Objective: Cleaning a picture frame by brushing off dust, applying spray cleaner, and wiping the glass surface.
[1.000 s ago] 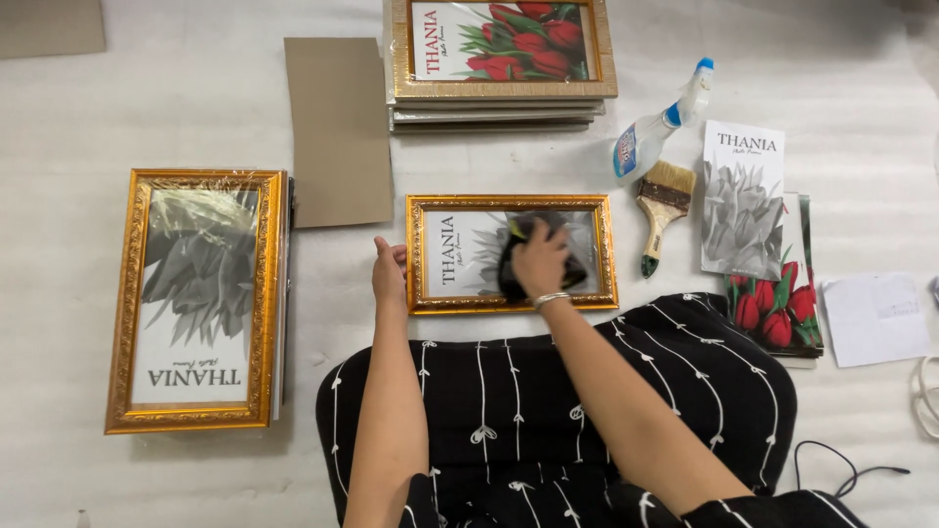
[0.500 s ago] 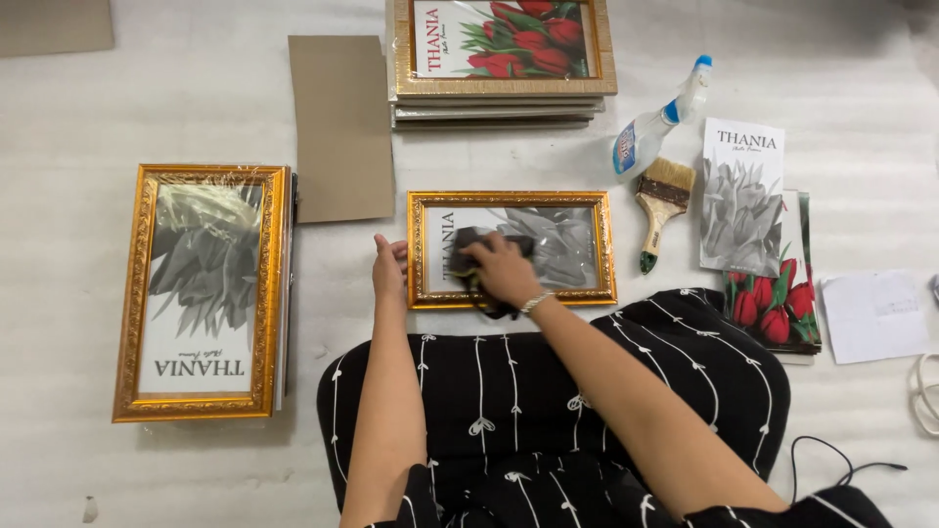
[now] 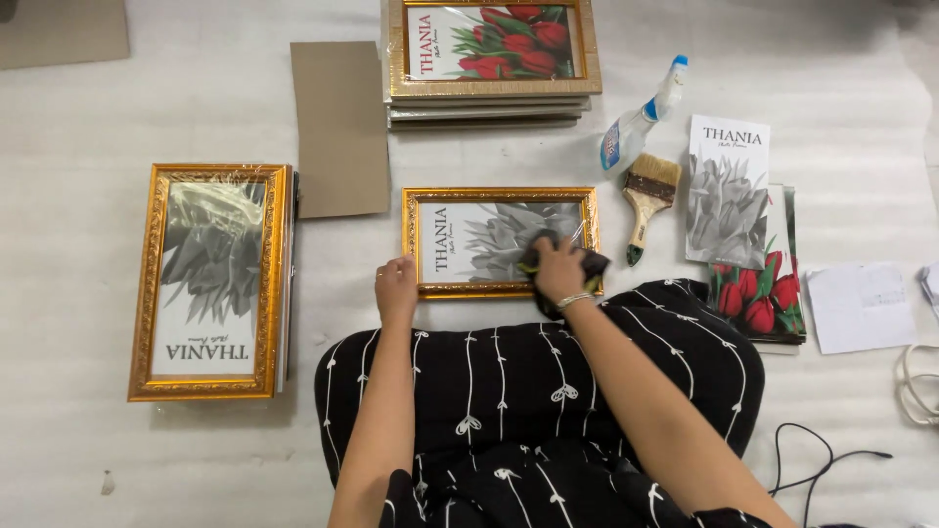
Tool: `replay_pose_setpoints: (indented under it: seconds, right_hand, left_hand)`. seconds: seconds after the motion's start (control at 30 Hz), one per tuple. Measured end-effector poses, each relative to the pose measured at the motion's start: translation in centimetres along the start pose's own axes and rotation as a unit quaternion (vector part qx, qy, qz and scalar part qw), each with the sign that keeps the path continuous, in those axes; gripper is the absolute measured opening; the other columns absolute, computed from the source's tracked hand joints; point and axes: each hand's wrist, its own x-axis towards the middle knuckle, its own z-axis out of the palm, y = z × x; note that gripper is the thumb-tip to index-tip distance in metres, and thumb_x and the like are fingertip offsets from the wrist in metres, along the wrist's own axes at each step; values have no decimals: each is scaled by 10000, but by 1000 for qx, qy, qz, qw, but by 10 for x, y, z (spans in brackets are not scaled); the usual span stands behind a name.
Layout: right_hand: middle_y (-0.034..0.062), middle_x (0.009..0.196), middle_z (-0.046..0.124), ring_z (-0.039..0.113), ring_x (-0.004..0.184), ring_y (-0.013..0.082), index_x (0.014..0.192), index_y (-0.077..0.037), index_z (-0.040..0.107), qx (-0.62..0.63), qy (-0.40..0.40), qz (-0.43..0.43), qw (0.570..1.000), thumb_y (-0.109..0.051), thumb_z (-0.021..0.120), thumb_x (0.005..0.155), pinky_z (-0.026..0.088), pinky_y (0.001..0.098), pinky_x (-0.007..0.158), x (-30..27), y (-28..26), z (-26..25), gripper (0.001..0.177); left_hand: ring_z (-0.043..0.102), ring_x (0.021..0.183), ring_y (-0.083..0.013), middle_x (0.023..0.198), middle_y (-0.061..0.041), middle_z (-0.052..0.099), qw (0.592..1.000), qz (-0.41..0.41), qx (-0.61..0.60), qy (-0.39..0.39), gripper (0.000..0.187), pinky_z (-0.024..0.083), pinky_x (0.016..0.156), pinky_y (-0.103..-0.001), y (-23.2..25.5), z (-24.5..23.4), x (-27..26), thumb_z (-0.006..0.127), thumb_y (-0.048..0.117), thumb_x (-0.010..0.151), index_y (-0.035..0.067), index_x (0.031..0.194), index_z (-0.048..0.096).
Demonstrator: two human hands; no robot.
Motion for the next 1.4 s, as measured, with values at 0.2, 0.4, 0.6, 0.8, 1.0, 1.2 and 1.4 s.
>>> replay_pose_setpoints:
  seconds: [0.2, 0.4, 0.6, 0.8, 1.0, 1.2, 1.4]
  right_hand:
    - [224, 1312, 519, 604, 1181, 541, 1418, -299, 534, 184, -48, -166, 968, -318, 663, 923, 531, 555, 1005, -11, -129, 13, 512]
    - [364, 1395, 538, 459, 1328, 569, 1648, -223, 172, 363, -187, -339, 848, -116, 468, 1002, 357, 633, 1130, -13, -98, -33, 718]
    - [333, 1283, 642, 566, 1248, 529, 1523, -171, 452, 237, -203, -229, 922, -194, 477, 995, 422, 617, 1076, -70, 20, -142, 530]
    - [81, 1008, 767, 738, 907, 231, 1393, -282, 623, 335, -92, 37, 937, -330, 575, 993, 587, 407, 828, -41, 117, -86, 406]
    - [108, 1037, 745, 740, 905, 210, 1303, -174, 654, 464, 64, 46, 882, -185, 534, 995, 617, 301, 745, 11, 106, -69, 331]
    - [61, 927, 762, 724, 791, 169, 1235, -136, 697, 418, 54, 118, 899, -215, 578, 965, 584, 306, 724, 33, 128, -31, 305]
    - [44, 1081, 741, 679, 1093, 326, 1287, -252, 700, 325, -6, 98, 941, -420, 620, 942, 515, 473, 983, 40, 123, -20, 391]
  left_hand:
    - [602, 1165, -493, 1162, -268, 617, 992, 112, -14, 50, 380, 485, 1029, -528, 10, 34, -36, 641, 318, 967, 8, 1185, 648]
    - [445, 1323, -510, 1462, -265, 376, 989, 115, 56, 72, 554, 418, 1091, -566, 23, 24, -48, 510, 500, 1039, 212, 1509, 450]
    - [457, 1297, -441, 1493, -224, 389, 945, 135, 293, 59, 751, 504, 1004, -509, 19, 58, -15, 741, 436, 883, 203, 1518, 415]
    - [601, 1082, -460, 1307, -265, 541, 935, 234, 263, 51, 587, 564, 831, -503, 52, 123, -41, 771, 291, 842, 141, 1366, 552]
    - [610, 1008, -435, 1303, -229, 532, 899, 371, 225, -59, 636, 600, 727, -491, 98, 202, -75, 808, 330, 786, 220, 1363, 565]
    - [492, 1266, -435, 1594, -165, 365, 853, 432, 269, -115, 659, 441, 991, -511, 80, 270, -72, 718, 416, 870, 391, 1471, 448]
    - [474, 1337, -481, 1559, -118, 427, 885, 331, 306, -121, 494, 418, 1041, -634, 100, 124, -54, 698, 353, 916, 390, 1394, 577]
